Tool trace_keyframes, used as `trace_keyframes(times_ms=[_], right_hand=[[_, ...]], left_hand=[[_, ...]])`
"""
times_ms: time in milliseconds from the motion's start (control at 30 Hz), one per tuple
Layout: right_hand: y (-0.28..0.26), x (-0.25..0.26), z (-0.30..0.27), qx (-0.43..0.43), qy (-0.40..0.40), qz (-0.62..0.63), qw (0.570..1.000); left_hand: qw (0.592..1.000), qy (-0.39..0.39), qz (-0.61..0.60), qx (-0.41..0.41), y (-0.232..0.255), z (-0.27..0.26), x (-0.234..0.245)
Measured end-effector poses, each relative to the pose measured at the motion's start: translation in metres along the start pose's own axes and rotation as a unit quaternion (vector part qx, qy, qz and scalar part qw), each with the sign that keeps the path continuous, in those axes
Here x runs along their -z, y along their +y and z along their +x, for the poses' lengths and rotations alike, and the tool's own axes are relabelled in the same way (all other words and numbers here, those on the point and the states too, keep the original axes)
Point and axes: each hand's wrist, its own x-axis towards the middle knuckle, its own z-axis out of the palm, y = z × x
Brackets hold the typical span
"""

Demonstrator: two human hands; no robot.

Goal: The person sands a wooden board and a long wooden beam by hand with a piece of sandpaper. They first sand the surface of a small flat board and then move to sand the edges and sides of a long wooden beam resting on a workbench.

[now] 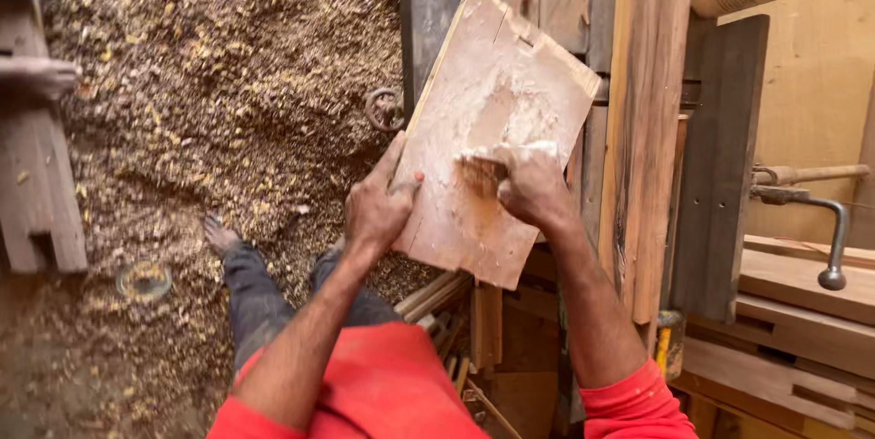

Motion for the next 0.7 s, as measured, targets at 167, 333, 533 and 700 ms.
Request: trace_keyframes(times_ms=[167, 333, 533, 700], right_hand=[[0.027, 0.000, -0.028, 0.170, 0.061, 0.110, 0.977], [0.057, 0.027, -0.007, 0.207, 0.147, 0.475, 0.843], [0.042, -0.013, 0.012, 0.028, 0.361, 0.455, 0.814], [0.013, -0.113, -0.019, -0.128, 0.396, 0.358, 0.836]], left_hand=[[0.987, 0.094, 0.024, -0.126, 0.000, 0.002, 0.004], [1.000, 0.016, 0.016, 0.013, -0.002, 0.003, 0.003], [0.996, 0.038, 0.065, -0.040, 0.003, -0.002, 0.007], [0.992, 0.058, 0.034, -0.109, -0.007, 0.004, 0.002]])
